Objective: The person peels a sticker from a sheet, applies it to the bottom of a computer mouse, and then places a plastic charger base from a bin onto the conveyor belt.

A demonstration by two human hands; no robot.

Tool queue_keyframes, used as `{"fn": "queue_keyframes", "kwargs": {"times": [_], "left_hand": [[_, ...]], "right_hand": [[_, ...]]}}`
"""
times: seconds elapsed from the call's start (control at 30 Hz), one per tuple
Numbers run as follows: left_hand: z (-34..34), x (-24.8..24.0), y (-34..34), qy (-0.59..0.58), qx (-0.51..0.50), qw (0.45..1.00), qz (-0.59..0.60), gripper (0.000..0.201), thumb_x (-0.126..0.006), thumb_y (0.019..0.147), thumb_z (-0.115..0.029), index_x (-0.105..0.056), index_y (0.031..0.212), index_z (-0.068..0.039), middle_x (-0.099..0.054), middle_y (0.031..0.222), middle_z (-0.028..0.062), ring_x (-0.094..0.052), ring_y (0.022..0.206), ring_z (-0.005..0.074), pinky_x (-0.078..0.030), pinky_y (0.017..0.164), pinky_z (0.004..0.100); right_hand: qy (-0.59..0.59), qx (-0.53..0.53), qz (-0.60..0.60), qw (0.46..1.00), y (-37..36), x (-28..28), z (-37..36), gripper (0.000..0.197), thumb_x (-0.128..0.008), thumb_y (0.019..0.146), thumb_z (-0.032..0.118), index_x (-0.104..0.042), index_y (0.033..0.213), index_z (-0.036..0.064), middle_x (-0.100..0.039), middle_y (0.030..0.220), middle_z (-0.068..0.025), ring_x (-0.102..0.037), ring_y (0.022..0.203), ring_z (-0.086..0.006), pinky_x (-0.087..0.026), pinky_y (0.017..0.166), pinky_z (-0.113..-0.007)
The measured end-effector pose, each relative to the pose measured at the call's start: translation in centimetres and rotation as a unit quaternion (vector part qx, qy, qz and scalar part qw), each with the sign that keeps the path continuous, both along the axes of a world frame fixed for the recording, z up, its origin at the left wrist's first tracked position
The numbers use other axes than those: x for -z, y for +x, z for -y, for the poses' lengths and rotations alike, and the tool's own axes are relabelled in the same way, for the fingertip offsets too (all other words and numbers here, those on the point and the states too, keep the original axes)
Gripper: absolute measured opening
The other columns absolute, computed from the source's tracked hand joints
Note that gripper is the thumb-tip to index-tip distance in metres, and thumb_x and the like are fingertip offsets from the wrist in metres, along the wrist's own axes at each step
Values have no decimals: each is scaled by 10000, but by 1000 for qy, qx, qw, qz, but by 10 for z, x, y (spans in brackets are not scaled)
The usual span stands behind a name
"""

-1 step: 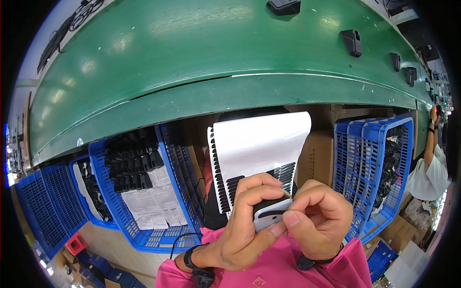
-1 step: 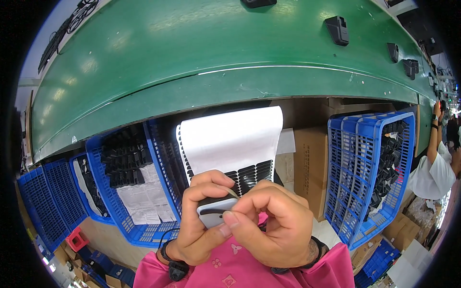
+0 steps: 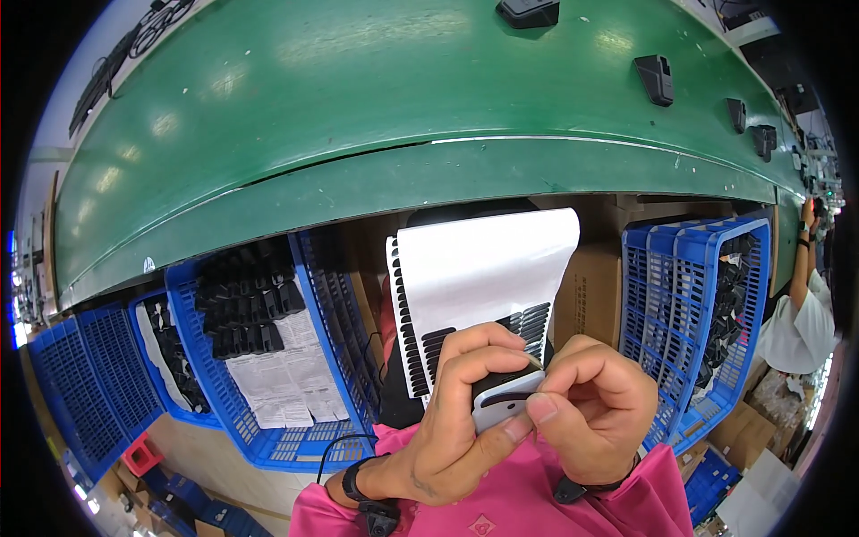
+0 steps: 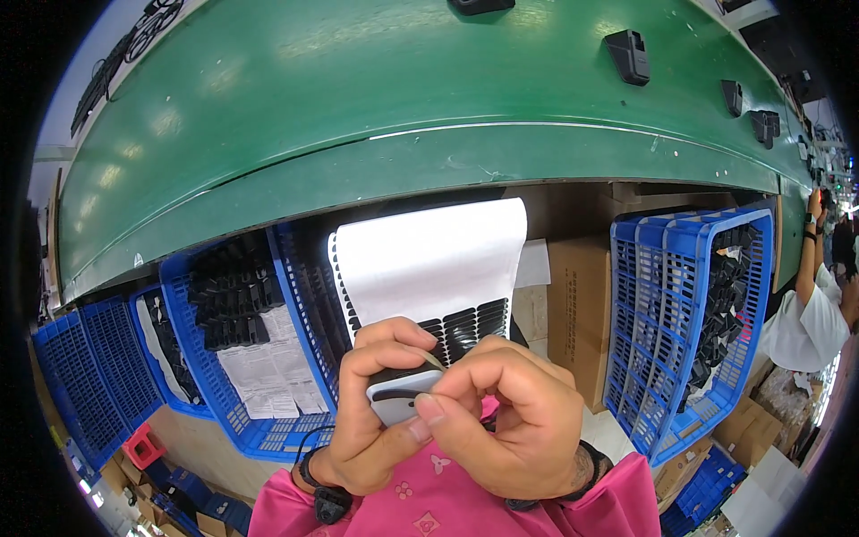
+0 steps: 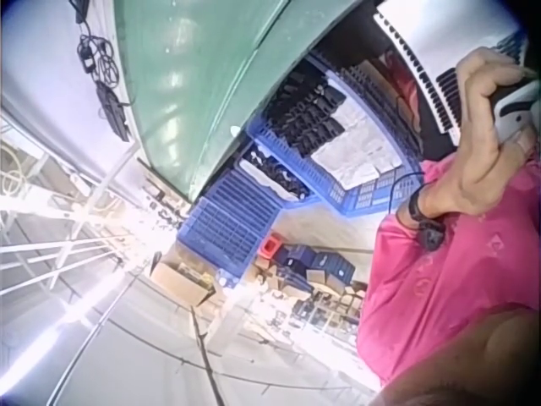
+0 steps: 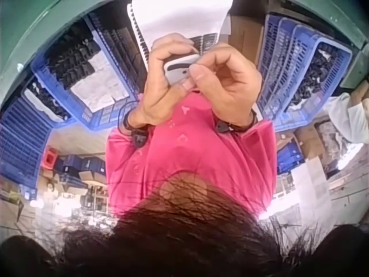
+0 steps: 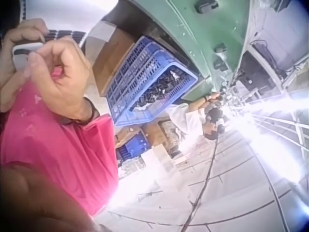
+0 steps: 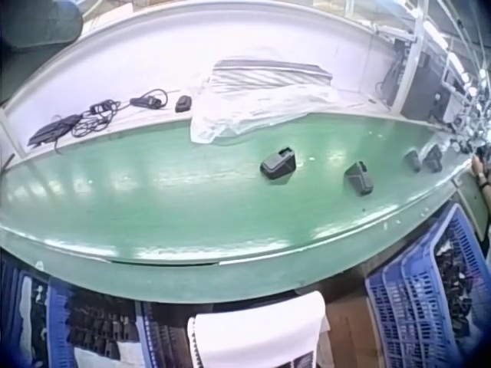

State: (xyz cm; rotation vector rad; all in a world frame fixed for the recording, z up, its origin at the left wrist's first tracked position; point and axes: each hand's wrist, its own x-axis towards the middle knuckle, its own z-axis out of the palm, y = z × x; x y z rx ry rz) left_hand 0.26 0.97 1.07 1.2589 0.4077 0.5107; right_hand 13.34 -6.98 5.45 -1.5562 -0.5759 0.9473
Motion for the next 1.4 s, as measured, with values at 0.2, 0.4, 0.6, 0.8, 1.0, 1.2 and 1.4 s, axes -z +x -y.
{"fn": "queue_keyframes", "kwargs": {"times": [0.2,0.4,0.6,0.8,1.0,1.2,1.4], "left_hand": [[0,-1,0,16,-6,1000,-7,459,-587,843,-32,-399,1259,14,-362,1252,196,-423,1138,267,-363,982,360],[2,-1,0,22,-11,1000,-15,458,-587,836,-24,-403,1253,19,-371,1254,199,-427,1128,263,-360,979,355],[1,-2,1,52,-19,998,-15,462,-593,832,-21,-404,1251,23,-375,1256,203,-435,1113,265,-363,973,352],[3,-3,2,74,-30,996,-29,454,-608,830,-20,-417,1239,28,-392,1244,210,-443,1101,268,-375,962,350],[4,-3,2,78,-41,996,-27,447,-614,835,-29,-423,1234,31,-396,1240,216,-444,1101,272,-381,956,357],[4,-5,2,97,-46,994,-30,436,-615,840,-34,-430,1230,28,-396,1236,212,-446,1100,271,-387,950,358],[2,0,-1,-8,-43,999,-13,462,-599,822,-28,-408,1239,26,-389,1240,198,-433,1115,247,-370,964,355]], "right_hand": [[10,-2,18,1000,-1,1,0,129,-742,752,-12,-625,806,-26,-598,694,-59,-525,565,-68,-395,504,-196],[25,-13,57,998,0,2,-1,145,-750,739,-17,-625,810,-26,-591,697,-60,-531,553,-65,-391,481,-192],[37,-18,103,994,-1,3,0,145,-746,739,-19,-623,814,-24,-590,701,-62,-534,554,-64,-398,484,-189],[38,-12,141,989,-3,4,-1,147,-744,735,-23,-620,815,-24,-596,707,-67,-542,551,-65,-409,479,-188],[41,-8,163,986,-3,4,-1,148,-743,732,-25,-618,811,-24,-597,700,-67,-545,544,-65,-416,476,-186],[41,-5,184,982,-3,4,-3,160,-751,723,-23,-614,807,-21,-588,690,-62,-548,547,-65,-416,474,-187],[56,74,86,992,-6,10,2,165,-715,738,-62,-596,850,-40,-591,758,-96,-569,614,-80,-442,532,-194]]}}
